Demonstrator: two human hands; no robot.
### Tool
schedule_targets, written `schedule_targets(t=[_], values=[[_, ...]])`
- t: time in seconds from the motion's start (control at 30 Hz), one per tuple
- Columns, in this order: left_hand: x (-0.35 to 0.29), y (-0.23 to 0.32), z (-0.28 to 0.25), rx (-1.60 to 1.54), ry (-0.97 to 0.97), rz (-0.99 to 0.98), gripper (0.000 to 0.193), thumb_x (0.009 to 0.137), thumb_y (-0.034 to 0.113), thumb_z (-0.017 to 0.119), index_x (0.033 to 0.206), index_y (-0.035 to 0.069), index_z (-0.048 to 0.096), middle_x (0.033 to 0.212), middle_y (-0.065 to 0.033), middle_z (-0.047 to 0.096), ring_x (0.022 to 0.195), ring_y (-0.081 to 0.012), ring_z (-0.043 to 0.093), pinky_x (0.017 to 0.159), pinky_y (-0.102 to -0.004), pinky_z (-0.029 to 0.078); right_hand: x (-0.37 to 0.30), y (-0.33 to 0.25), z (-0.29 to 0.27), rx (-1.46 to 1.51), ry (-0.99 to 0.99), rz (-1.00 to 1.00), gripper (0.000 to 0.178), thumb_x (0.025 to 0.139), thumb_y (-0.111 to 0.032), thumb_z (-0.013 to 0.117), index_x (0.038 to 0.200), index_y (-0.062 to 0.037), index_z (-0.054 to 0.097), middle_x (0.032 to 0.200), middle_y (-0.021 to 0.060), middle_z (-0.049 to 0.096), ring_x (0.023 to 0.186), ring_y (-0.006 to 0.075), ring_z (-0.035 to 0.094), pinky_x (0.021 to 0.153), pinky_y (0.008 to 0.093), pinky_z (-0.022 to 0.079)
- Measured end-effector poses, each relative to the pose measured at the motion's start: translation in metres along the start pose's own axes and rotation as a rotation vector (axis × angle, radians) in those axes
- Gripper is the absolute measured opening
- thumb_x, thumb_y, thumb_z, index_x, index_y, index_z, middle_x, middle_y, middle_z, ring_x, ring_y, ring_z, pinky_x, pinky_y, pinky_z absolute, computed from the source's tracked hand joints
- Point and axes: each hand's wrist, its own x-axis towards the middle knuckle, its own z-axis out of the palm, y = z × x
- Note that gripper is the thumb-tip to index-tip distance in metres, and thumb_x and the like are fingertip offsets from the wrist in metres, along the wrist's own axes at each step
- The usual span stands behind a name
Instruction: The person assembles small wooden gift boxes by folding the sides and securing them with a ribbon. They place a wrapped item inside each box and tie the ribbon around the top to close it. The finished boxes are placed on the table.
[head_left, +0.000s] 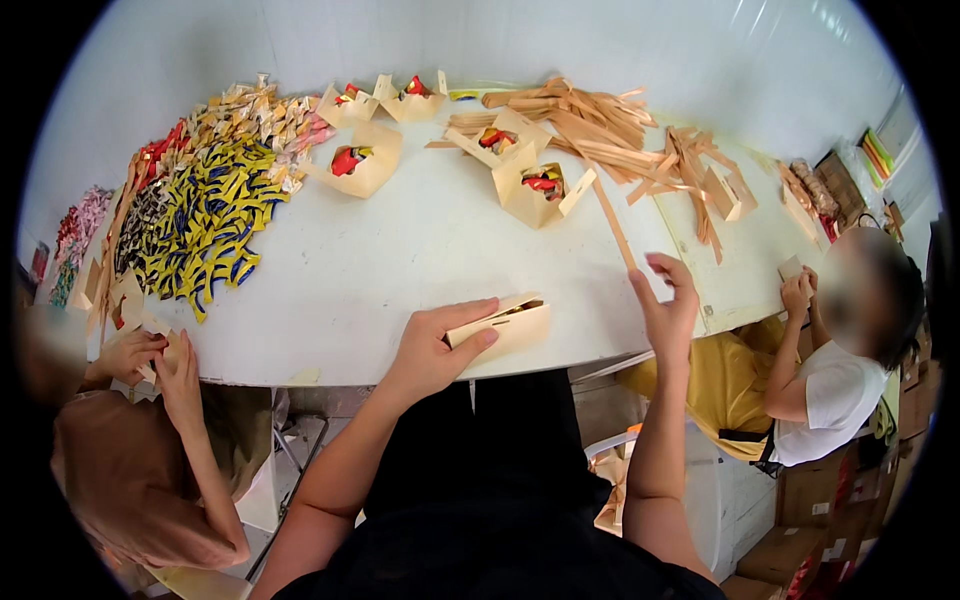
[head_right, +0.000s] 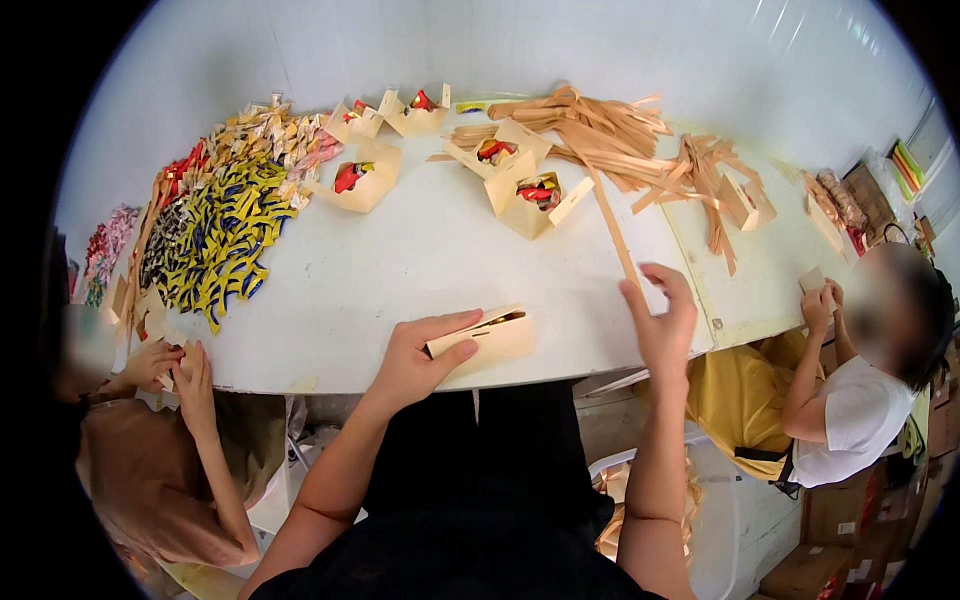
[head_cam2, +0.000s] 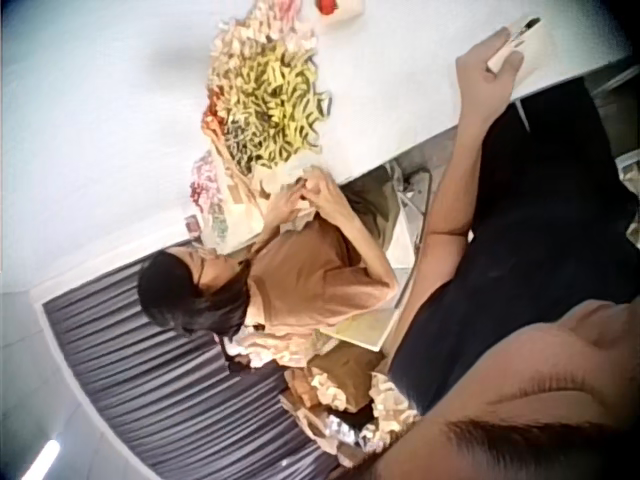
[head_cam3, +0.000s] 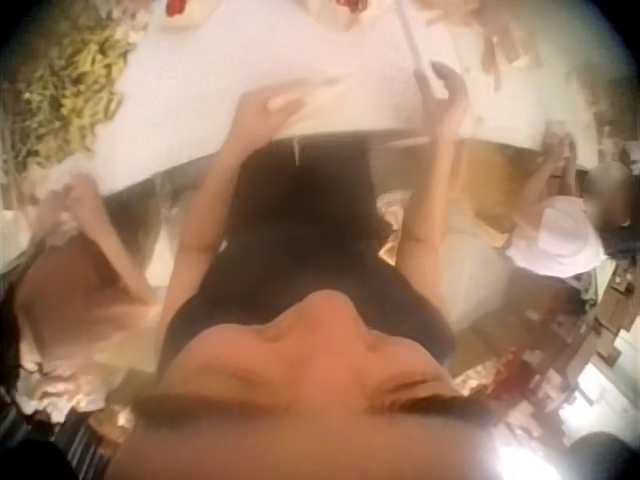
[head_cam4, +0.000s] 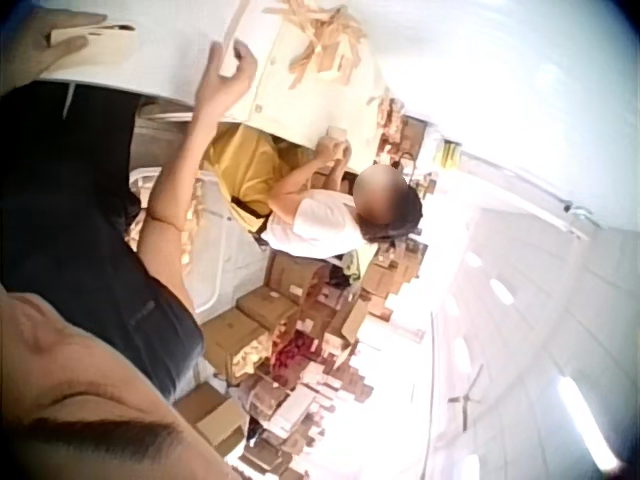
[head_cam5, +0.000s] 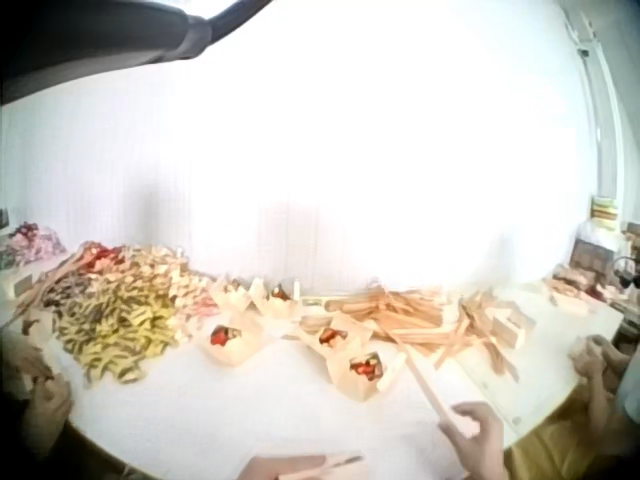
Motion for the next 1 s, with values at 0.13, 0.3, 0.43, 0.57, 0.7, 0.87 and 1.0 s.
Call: schedule_targets(t=[0.13,0.3,0.43,0.57,0.7,0.87,1.0], values=[[0.001,-0.001,-0.001,-0.003,0.003,0.025,0.043,0.099,0.014,0.080,0.139,-0.001,0.072,0.132,-0.0179,0.078,0.115,-0.0182,0.074,0.101,-0.0310,0.056,-0.009,0.042,-0.018,-0.275,-0.125,0.058,0.026,0.092,-0.016,0.086,0.107,0.0023,0.073,0.102,0.0132,0.072,0.092,0.0259,0.067,0.085,0.0393,0.054],[0.001,0.003,-0.001,-0.010,0.005,0.013,0.045,0.099,0.014,0.081,0.140,-0.002,0.072,0.131,-0.0176,0.078,0.115,-0.0168,0.073,0.101,-0.0307,0.056,-0.007,0.050,-0.008,-0.284,-0.213,0.127,0.018,0.100,-0.014,0.077,0.095,0.0021,0.070,0.096,0.0124,0.067,0.091,0.0246,0.065,0.081,0.0380,0.052],[0.001,0.003,0.000,0.040,0.015,0.039,0.043,0.099,0.014,0.081,0.138,-0.002,0.073,0.130,-0.0177,0.078,0.115,-0.0178,0.074,0.101,-0.0310,0.056,-0.018,0.044,-0.008,0.181,-0.170,0.040,0.015,0.103,-0.010,0.071,0.091,-0.0009,0.067,0.115,0.0132,0.070,0.108,0.0238,0.065,0.093,0.0393,0.053],[0.002,0.001,-0.001,0.003,0.020,0.037,0.042,0.099,0.013,0.080,0.137,-0.002,0.073,0.131,-0.0186,0.078,0.116,-0.0200,0.075,0.102,-0.0315,0.056,-0.045,0.016,-0.016,0.849,-0.104,-0.058,0.022,0.103,-0.014,0.068,0.083,-0.0084,0.060,0.135,0.0155,0.067,0.130,0.0343,0.061,0.121,0.0633,0.041],[-0.001,0.000,-0.001,0.045,0.027,0.055,0.040,0.100,0.012,0.079,0.137,-0.003,0.073,0.131,-0.0195,0.078,0.118,-0.0211,0.074,0.102,-0.0319,0.056,-0.076,-0.031,-0.027,1.323,-0.150,-0.152,0.021,0.101,-0.022,0.070,0.088,-0.0146,0.055,0.094,0.0041,0.068,0.099,0.0299,0.065,0.124,0.0719,0.036],[-0.001,-0.001,0.000,0.044,0.023,0.058,0.040,0.101,0.011,0.076,0.138,-0.003,0.072,0.131,-0.0198,0.078,0.118,-0.0209,0.074,0.103,-0.0323,0.056,-0.118,-0.073,-0.006,1.596,-0.122,0.182,0.046,0.098,-0.047,0.083,0.083,-0.0158,0.052,0.068,-0.0026,0.058,0.068,0.0197,0.062,0.109,0.0608,0.053],[0.001,0.006,0.001,0.033,0.025,0.021,0.040,0.101,0.010,0.077,0.138,-0.003,0.072,0.132,-0.0198,0.077,0.119,-0.0219,0.074,0.104,-0.0327,0.055,-0.126,-0.088,0.019,1.452,-0.210,0.460,0.036,0.099,-0.037,0.084,0.102,-0.0052,0.067,0.084,0.0037,0.068,0.081,0.0212,0.072,0.086,0.0428,0.065]])
